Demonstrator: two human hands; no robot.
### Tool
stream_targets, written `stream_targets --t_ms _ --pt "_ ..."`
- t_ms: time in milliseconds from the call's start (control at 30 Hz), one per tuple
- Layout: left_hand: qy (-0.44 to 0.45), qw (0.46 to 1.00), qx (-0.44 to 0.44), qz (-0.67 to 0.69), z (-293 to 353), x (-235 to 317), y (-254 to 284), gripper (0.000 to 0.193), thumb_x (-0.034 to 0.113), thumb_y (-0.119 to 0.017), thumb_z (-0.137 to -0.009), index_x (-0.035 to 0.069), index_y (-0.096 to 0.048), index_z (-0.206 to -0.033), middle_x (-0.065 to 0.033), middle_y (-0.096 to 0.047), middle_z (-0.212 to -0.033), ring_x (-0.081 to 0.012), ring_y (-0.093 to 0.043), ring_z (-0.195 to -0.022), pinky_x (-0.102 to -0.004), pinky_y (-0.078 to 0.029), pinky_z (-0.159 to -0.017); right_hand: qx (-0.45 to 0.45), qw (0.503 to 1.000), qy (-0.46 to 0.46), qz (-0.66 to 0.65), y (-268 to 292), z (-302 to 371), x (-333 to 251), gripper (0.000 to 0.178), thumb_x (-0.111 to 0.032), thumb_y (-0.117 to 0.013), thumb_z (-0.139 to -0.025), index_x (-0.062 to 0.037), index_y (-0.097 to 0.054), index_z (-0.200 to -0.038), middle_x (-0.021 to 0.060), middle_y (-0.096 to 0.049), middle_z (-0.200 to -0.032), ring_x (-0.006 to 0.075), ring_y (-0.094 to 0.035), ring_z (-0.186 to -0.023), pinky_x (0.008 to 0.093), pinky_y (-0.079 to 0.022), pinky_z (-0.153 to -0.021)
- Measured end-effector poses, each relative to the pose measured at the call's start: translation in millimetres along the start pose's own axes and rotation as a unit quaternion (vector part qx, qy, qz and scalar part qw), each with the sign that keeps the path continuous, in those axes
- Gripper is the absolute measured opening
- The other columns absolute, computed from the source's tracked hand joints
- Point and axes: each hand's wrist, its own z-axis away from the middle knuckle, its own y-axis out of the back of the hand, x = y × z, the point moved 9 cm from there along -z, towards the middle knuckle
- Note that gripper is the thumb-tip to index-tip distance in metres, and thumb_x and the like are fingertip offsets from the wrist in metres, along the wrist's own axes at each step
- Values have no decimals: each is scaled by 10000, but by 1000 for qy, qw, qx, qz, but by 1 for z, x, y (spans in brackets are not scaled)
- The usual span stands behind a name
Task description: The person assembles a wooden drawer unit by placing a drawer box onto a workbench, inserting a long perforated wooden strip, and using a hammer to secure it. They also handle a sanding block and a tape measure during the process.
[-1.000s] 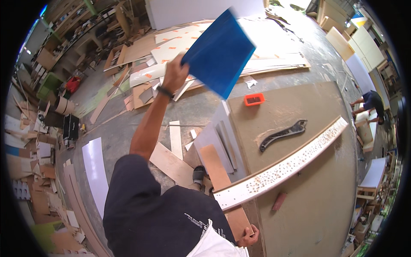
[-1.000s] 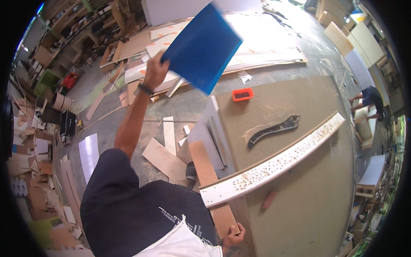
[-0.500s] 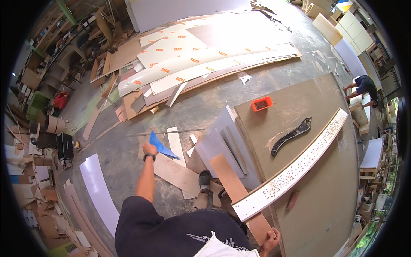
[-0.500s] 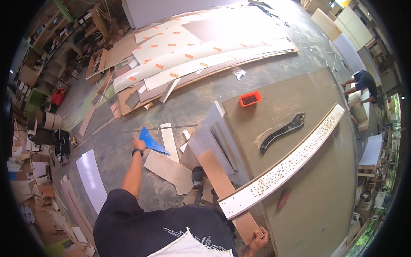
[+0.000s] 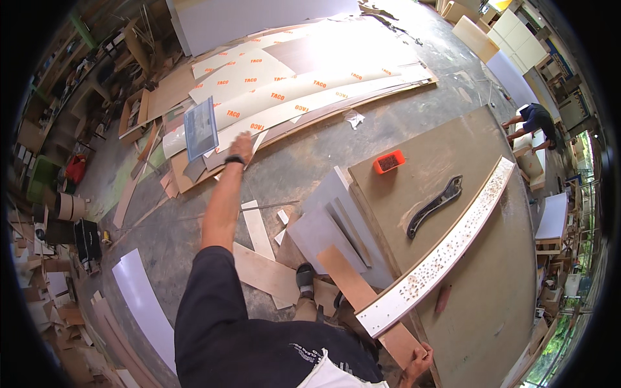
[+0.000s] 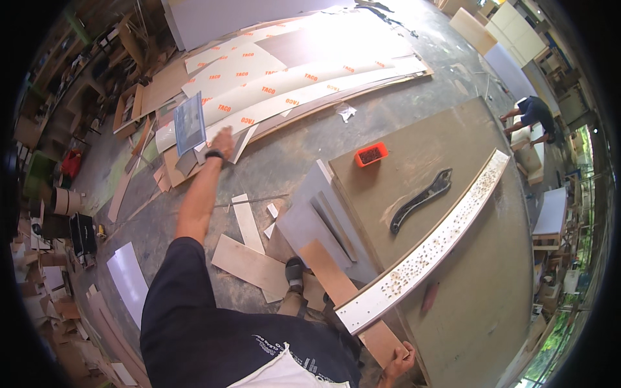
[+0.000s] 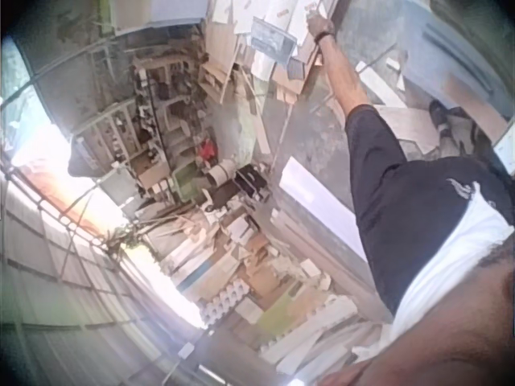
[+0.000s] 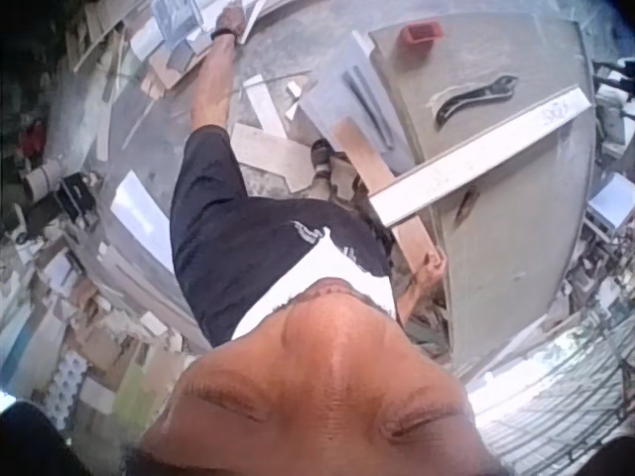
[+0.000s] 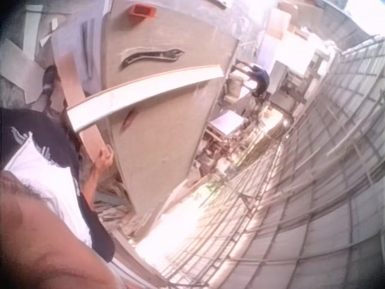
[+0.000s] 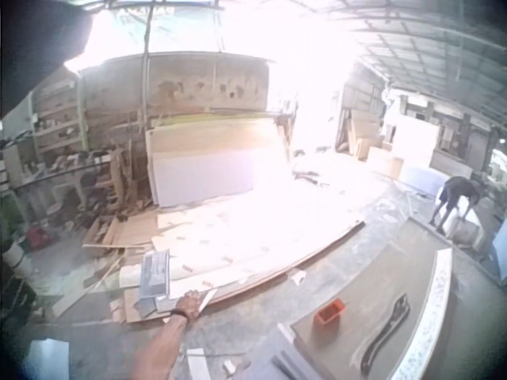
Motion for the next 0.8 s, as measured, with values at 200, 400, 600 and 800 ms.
stream_targets --t_ms 200,400,600,800 --pt "26 963 -27 267 50 133 -66 458 241 -688 -839 -17 -607 -1209 -248 -640 -1188 -364 -641 -1068 -429 -493 -948 11 999 -20 -25 -10 3 -13 302 -55 -618 -783 42 -591 -1067 61 -566 -963 150 -545 -837 256 -460 -755" --pt "57 881 -3 470 72 275 -33 591 308 -710 -816 -8 -543 -1288 -209 -622 -1170 -365 -618 -1050 -406 -485 -950 21 998 42 36 -7 0 -25 306 -44 -596 -773 45 -617 -1065 68 -598 -1001 170 -574 -919 292 -466 -853" --pt "-55 977 -37 205 64 398 12 938 467 -797 -709 1 -400 -1420 -208 -519 -1318 -377 -448 -1283 -554 -345 -1059 24 997 40 64 -5 5 -37 342 -54 -597 -770 55 -612 -1094 90 -608 -1048 192 -568 -971 312 -458 -891" --pt "-140 981 -43 128 55 418 -7 739 346 -776 -746 38 -468 -1342 -175 -569 -1258 -339 -500 -1231 -554 -313 -1056 6 997 59 54 -14 9 -46 419 -5 -559 -754 44 -583 -1169 92 -580 -1104 176 -560 -983 288 -468 -857"
